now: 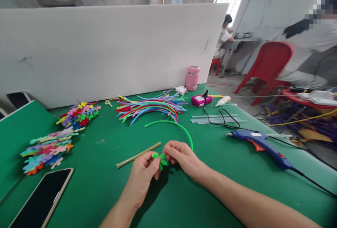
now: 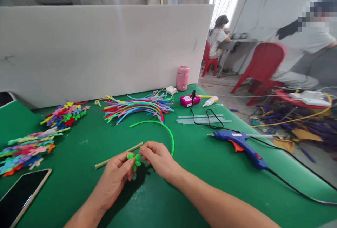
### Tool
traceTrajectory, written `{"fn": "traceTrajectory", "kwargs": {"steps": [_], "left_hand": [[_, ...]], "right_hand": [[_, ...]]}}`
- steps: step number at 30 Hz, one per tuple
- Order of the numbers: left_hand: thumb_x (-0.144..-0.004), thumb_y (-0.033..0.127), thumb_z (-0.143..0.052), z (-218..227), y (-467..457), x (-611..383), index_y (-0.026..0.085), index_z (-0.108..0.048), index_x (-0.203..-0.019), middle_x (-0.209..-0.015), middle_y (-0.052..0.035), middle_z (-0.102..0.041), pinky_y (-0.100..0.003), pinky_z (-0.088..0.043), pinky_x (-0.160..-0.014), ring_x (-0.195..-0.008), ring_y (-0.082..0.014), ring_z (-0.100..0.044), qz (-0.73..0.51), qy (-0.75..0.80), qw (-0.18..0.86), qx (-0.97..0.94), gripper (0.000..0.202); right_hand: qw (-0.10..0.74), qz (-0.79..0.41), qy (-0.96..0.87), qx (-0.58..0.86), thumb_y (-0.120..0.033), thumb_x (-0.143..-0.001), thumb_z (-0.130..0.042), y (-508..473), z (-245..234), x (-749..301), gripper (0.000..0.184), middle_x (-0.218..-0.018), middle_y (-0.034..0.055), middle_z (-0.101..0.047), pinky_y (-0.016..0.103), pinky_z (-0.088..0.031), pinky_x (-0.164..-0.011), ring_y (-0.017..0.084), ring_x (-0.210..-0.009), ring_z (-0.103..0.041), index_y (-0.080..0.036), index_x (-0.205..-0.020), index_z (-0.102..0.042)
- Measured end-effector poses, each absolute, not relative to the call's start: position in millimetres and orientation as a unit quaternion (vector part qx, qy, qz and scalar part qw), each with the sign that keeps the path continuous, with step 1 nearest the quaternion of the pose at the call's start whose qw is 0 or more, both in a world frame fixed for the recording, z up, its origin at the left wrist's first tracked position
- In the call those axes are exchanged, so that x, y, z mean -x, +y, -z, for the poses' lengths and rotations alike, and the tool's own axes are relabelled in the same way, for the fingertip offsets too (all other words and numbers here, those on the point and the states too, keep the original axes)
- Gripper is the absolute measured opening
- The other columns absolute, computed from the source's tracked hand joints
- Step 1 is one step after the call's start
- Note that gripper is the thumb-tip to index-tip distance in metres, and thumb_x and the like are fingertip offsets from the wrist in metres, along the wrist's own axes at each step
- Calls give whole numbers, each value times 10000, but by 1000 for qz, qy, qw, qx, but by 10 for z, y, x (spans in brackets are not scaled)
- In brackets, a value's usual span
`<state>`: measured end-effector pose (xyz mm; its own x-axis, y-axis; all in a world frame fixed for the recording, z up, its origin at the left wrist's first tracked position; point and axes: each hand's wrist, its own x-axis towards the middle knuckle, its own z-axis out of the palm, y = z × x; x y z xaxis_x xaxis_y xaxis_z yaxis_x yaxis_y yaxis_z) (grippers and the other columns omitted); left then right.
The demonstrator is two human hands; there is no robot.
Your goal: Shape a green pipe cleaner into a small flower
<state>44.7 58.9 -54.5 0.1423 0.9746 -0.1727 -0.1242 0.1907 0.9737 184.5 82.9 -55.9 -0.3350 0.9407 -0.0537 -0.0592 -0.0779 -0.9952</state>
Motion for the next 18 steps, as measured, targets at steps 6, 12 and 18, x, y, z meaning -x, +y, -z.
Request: {"fn": "traceTrajectory", "kwargs": {"steps": [6,12,18], "left_hand": [[-692,290,-591,521,573,-448,148,-514,-599,-485,67,-424,-186,-300,-439,-441,-60,-356,-445,459,617,-458,186],[-672,293,-619,513,569,-451,147,-531,-595,-483,71,-430,-182,-294,-439,-437,-55,-345,-455,450,624,-448,187],[-671,271,-648,517,591,-441,146,-552,-615,-498,60,-450,-178,-308,-456,-464,-56,-366,-475,439,647,-404,168]], "right_hand": [[391,-637,-550,371,-437,-712,-516,798,519,-1829,315,-507,-60,-382,211,-245,-465,64,-463,-312,-163,-583,-430],[388,-700,-473,369,-470,-650,-570,772,491,-1784,349,-491,-72,-377,205,-211,-456,49,-441,-281,-160,-576,-429],[430,-641,-518,369,-501,-686,-567,808,527,-1808,383,-495,-66,-386,209,-219,-461,54,-455,-296,-155,-579,-444]]}}
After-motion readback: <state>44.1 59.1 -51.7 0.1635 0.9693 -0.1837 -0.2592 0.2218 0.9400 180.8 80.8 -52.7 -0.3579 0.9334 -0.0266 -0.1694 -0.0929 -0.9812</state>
